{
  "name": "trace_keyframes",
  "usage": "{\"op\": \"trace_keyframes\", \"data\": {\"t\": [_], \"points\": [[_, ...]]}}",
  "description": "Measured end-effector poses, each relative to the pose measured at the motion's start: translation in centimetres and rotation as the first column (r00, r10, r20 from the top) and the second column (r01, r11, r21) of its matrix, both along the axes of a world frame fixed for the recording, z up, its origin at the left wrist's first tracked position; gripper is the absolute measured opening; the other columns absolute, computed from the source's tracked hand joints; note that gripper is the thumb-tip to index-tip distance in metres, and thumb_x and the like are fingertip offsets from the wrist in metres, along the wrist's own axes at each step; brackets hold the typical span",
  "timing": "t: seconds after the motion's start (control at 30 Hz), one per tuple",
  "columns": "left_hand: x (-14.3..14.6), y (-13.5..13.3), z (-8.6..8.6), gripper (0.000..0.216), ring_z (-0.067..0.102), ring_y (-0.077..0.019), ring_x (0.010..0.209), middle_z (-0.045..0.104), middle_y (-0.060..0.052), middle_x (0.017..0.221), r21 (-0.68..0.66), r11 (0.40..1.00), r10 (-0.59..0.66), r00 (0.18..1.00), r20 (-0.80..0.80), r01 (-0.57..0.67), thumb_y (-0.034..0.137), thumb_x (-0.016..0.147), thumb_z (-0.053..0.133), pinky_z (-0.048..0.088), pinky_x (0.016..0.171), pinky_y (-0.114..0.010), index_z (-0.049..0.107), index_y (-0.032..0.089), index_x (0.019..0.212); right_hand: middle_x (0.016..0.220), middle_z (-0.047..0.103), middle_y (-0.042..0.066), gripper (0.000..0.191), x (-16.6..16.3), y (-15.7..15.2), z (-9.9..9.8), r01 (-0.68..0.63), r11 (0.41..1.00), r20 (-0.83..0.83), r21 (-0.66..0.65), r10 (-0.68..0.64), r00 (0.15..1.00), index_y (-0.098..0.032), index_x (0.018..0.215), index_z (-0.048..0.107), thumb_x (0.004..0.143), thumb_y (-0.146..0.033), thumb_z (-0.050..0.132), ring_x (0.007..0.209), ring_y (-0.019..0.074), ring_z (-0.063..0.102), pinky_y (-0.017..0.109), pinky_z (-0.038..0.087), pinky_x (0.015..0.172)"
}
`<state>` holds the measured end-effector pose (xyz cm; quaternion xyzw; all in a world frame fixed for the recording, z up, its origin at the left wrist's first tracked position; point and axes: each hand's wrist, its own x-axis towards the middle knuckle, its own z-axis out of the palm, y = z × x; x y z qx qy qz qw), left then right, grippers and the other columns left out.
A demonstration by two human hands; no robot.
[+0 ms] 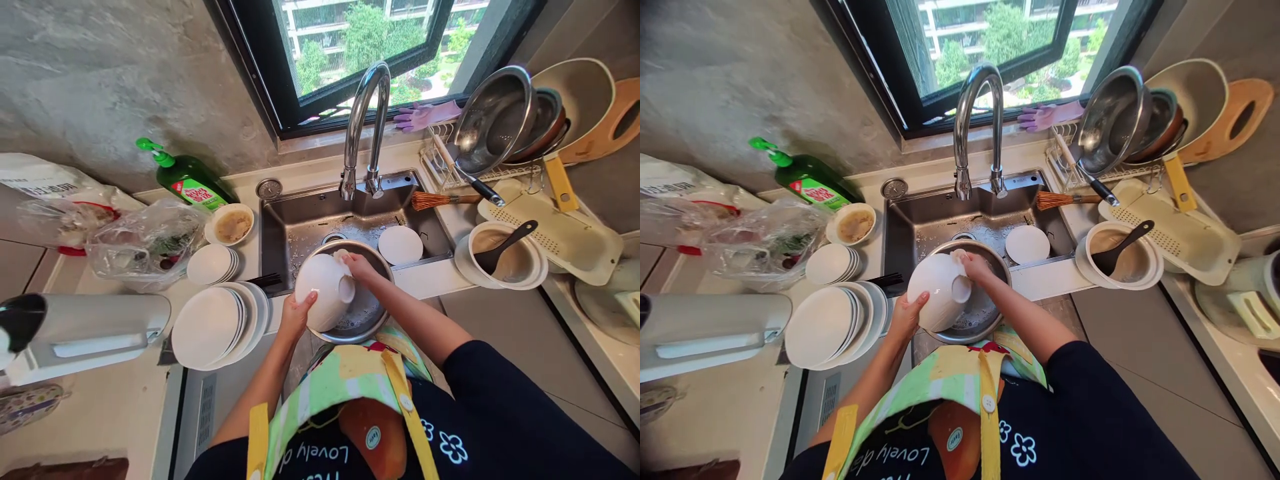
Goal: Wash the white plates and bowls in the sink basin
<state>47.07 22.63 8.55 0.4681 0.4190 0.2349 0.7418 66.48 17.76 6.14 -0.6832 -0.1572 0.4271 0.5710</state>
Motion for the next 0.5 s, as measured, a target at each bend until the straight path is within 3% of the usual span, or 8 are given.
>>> {"op": "trace_keyframes", "data": {"t": [0.07,0.13,0.2,0.27,0.33,0.4,0.5], "points": [[-0.1,0.0,-0.1,0.046,0.065,-0.0213,0.069,0.071,-0.009,0.080,-0.004,1.000,0.018,1.000,0.008,-0.018,0.041,0.053,0.080,0.050,0.066,-0.032,0.070,0.010,0.086,0.055,0.055,-0.005,0.022,-0.4,-0.6,-1.7,0.075,0.997,-0.140,-0.007,-0.075,0.987,-0.016,0.066,0.061,0.079,-0.032,0.055,0.056,0.0096,0.046,0.020,0.037,0.060],[-0.1,-0.1,-0.3,0.045,0.065,-0.0208,0.068,0.071,-0.009,0.079,-0.010,0.999,0.038,0.999,0.016,-0.038,0.041,0.053,0.080,0.050,0.066,-0.032,0.070,0.010,0.085,0.051,0.052,-0.005,0.024,-0.7,-1.2,-2.9,0.112,0.993,-0.158,-0.044,-0.118,0.980,-0.017,0.061,0.058,0.078,-0.034,0.058,0.055,0.0097,0.045,0.020,0.036,0.060],[-0.2,-0.1,-0.4,0.045,0.065,-0.0211,0.067,0.071,-0.009,0.078,-0.017,0.999,0.048,0.999,0.012,-0.048,0.041,0.054,0.080,0.050,0.066,-0.032,0.070,0.010,0.085,0.051,0.052,-0.004,0.025,-0.7,-1.8,-3.3,0.069,0.990,-0.018,-0.121,-0.071,0.997,-0.017,0.056,0.056,0.078,-0.030,0.059,0.059,0.0113,0.048,0.021,0.036,0.063],[-0.2,-0.1,-0.4,0.045,0.065,-0.0217,0.068,0.071,-0.010,0.078,-0.023,0.999,0.050,0.999,0.008,-0.049,0.041,0.053,0.080,0.050,0.066,-0.033,0.069,0.010,0.084,0.059,0.058,0.000,0.022,-0.6,-2.4,-3.0,-0.026,0.972,0.222,-0.233,0.079,0.972,-0.017,0.059,0.058,0.080,-0.023,0.057,0.067,0.0144,0.052,0.024,0.037,0.068],[-0.1,-0.1,-0.3,0.045,0.066,-0.0224,0.069,0.071,-0.010,0.079,-0.026,0.998,0.052,0.999,0.010,-0.052,0.040,0.053,0.080,0.051,0.068,-0.034,0.069,0.010,0.084,0.078,0.064,0.005,0.015,-0.7,-3.2,-2.4,-0.096,0.930,0.455,-0.355,0.261,0.851,-0.018,0.074,0.063,0.084,-0.020,0.052,0.078,0.0181,0.055,0.027,0.038,0.074],[0.1,-0.1,-0.1,0.045,0.066,-0.0228,0.070,0.071,-0.010,0.079,-0.030,0.997,0.065,0.998,0.013,-0.065,0.040,0.053,0.080,0.051,0.069,-0.034,0.068,0.010,0.085,0.101,0.063,0.010,0.020,-1.1,-3.9,-1.7,-0.113,0.878,0.617,-0.464,0.412,0.671,-0.020,0.096,0.062,0.088,-0.020,0.044,0.094,0.0216,0.054,0.031,0.039,0.080],[0.6,0.0,0.4,0.047,0.066,-0.0228,0.071,0.071,-0.009,0.078,-0.038,0.994,0.103,0.995,-0.009,-0.104,0.040,0.053,0.080,0.051,0.070,-0.035,0.068,0.010,0.086,0.121,0.053,0.014,0.033,-1.6,-4.7,-1.1,-0.144,0.783,0.670,-0.605,0.599,0.438,-0.021,0.118,0.052,0.088,-0.015,0.038,0.110,0.0263,0.047,0.036,0.040,0.083]]}}
